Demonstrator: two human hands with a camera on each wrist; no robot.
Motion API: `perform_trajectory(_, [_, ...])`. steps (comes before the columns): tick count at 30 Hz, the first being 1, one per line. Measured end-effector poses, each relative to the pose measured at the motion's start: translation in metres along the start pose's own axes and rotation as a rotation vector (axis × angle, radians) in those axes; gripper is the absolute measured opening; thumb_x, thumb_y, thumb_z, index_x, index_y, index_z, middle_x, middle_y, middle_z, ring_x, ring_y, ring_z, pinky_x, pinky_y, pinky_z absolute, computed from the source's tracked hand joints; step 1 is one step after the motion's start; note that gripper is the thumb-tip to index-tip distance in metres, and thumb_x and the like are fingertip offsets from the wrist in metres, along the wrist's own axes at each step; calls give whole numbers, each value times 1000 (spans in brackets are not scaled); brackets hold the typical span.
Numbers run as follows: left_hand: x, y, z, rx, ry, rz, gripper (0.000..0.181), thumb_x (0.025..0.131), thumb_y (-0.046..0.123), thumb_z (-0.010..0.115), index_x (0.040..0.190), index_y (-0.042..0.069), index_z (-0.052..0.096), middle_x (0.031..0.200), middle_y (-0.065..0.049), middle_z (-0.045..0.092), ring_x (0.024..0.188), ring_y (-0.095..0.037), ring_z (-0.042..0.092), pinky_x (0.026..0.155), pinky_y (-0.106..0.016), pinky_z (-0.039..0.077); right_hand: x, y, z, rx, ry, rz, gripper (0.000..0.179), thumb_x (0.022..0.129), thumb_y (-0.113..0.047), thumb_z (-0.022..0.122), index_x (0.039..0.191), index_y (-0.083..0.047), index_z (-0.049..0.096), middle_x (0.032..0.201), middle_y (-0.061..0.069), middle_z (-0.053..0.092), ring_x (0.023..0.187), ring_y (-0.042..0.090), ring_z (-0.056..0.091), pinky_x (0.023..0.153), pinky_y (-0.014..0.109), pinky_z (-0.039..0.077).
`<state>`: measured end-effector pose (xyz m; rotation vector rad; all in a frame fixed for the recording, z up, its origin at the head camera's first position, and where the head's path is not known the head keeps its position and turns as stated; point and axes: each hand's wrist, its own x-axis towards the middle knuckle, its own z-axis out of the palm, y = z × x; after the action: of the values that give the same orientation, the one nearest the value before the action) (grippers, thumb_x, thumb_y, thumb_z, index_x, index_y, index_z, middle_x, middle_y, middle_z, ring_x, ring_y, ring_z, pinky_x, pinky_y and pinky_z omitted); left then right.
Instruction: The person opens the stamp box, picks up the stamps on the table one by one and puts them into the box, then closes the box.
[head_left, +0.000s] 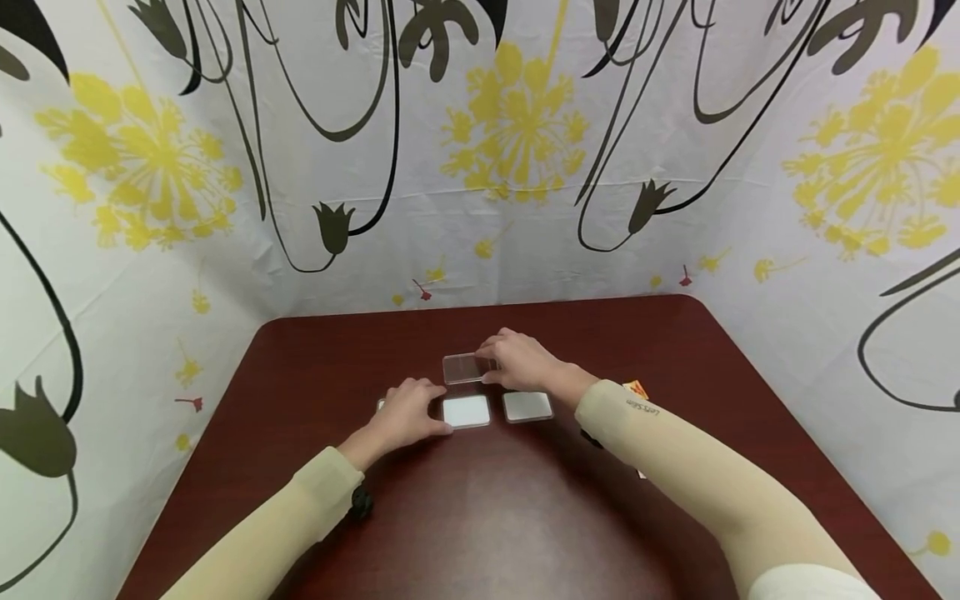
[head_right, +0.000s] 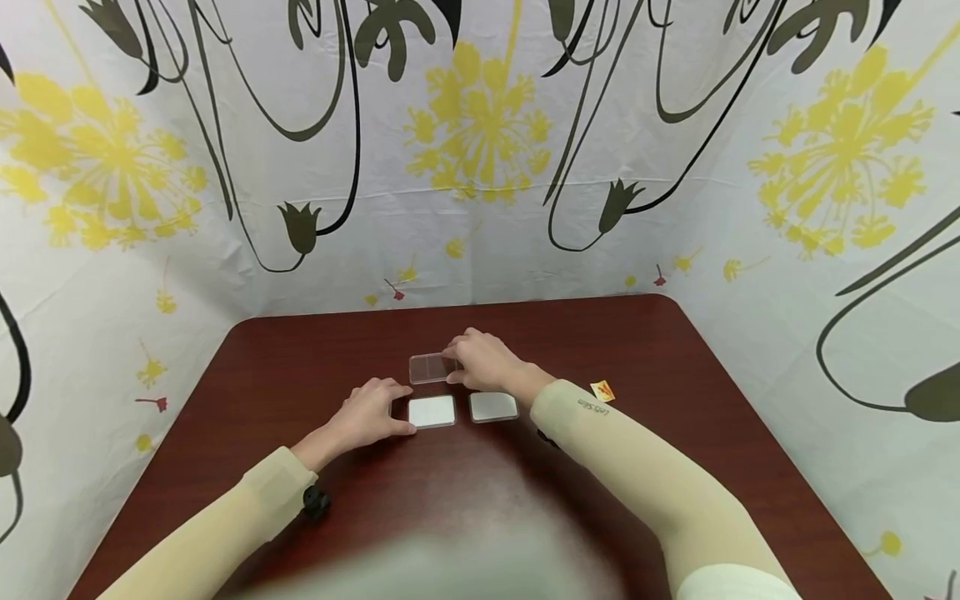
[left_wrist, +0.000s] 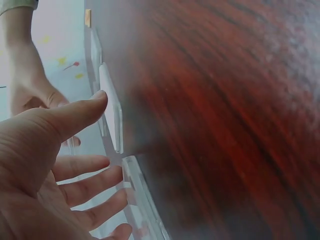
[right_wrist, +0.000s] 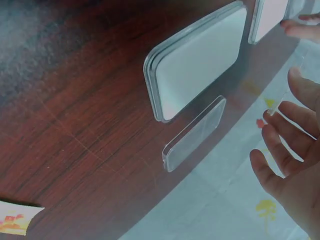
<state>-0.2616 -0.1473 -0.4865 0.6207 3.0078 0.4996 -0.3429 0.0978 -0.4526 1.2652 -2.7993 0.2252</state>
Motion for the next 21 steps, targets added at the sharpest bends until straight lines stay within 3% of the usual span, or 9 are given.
perform_trajectory(13, [3,-1,4,-4,-29,-4,56,81,46,84,125,14,72,118,-2,61,110,-26,53,92,-54,43,16,11,9,43,-30,86,46,93,-34,75,132,-13,67,133,2,63,114,23,55,84,38,51])
perform_trajectory(21, [3,2,4,7,-33,-2,57,82,45,83,127,14,71,119,-2,60,111,-25,53,91,-53,43,23,13,21,28,-81,163,47,93,-37,74,133,-13,67,131,1,65,115,23,55,89,39,50])
